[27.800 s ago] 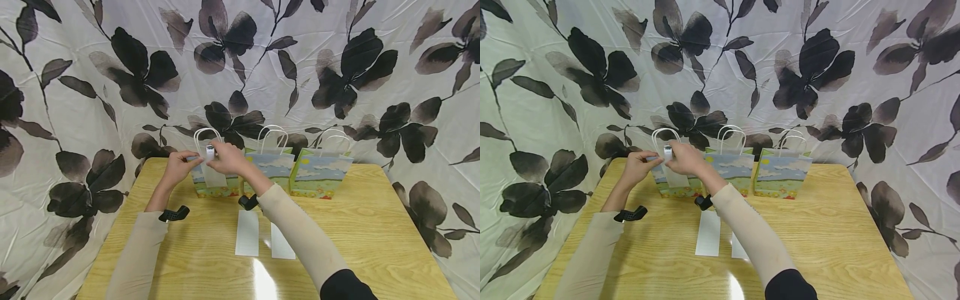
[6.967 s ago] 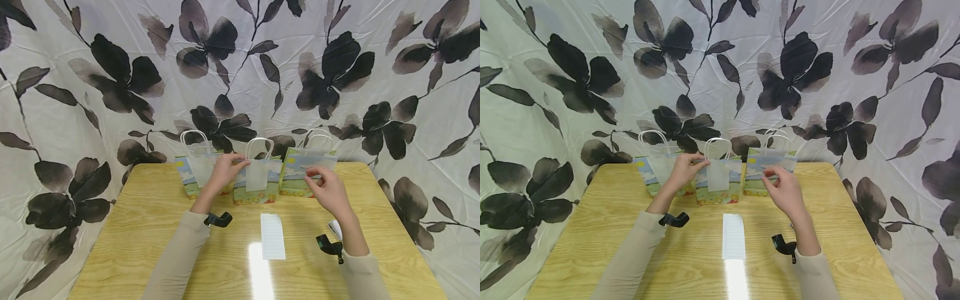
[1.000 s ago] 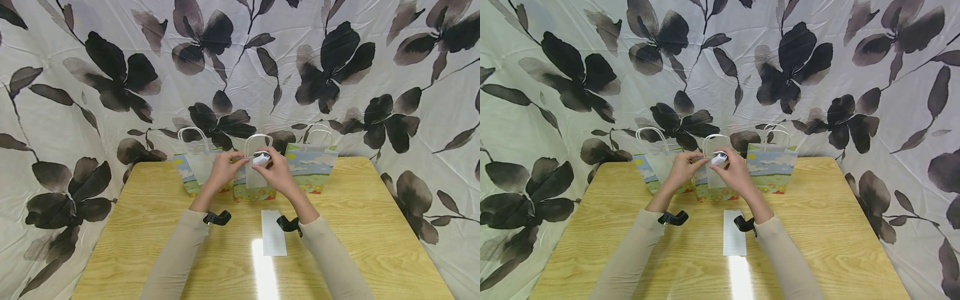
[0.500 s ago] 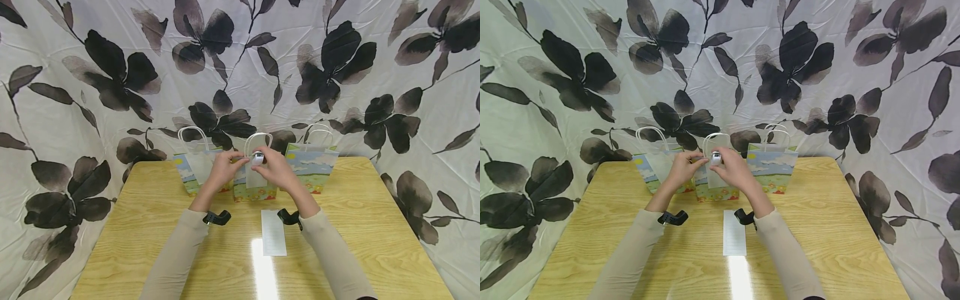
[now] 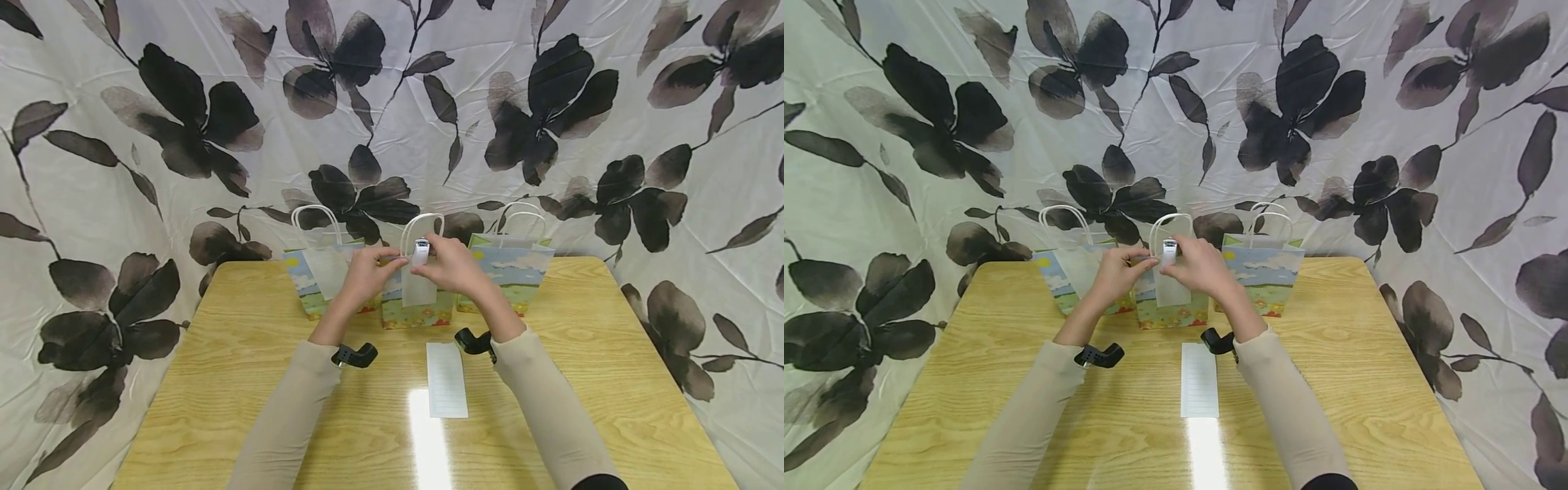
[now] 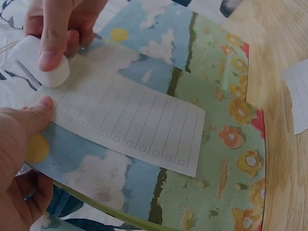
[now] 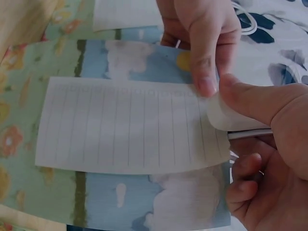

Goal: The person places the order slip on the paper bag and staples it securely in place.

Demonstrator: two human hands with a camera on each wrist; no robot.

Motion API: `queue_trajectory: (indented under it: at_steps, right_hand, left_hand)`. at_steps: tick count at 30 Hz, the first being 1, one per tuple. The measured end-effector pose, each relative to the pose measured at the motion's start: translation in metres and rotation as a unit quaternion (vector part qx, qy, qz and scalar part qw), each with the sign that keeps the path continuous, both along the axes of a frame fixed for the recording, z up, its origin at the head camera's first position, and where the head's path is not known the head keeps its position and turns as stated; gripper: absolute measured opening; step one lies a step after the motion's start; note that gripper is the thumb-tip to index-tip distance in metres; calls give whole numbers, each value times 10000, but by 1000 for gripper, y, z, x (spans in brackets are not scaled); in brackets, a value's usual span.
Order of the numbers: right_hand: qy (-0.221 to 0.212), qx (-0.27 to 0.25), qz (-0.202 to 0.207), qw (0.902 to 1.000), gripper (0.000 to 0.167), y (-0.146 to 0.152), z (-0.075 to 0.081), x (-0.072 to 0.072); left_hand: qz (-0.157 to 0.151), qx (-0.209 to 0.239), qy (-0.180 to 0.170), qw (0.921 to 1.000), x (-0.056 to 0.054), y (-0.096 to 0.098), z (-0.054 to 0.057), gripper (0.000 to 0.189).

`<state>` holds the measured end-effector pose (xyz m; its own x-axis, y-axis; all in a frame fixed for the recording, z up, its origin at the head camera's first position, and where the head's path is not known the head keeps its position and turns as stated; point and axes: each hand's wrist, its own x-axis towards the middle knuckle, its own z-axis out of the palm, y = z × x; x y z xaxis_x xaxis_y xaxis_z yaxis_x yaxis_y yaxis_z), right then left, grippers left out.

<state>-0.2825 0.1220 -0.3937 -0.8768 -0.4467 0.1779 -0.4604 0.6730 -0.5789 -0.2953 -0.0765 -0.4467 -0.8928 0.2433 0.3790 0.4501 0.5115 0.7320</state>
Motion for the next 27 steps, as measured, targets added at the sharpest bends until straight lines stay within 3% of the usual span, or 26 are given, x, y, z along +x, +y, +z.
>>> queue_trajectory:
  at_steps: [8,16,23,27]
  right_hand:
    - [140,260,-56,9995,42,-1,-3,-1]
    - [564,215,76,9982,40,0,-11,-7]
    - [1033,131,317,9941,33,0,-21,-13]
    - [1179,397,436,9913,35,1,-19,-15]
  left_hand:
    - [15,-67,95,9999,0,0,1,19]
    - [73,-191,46,9998,0,0,1,21]
    - [-114,-219,365,9990,-3,1,-1,18]
    - [-205,-171,440,9987,-4,0,0,17]
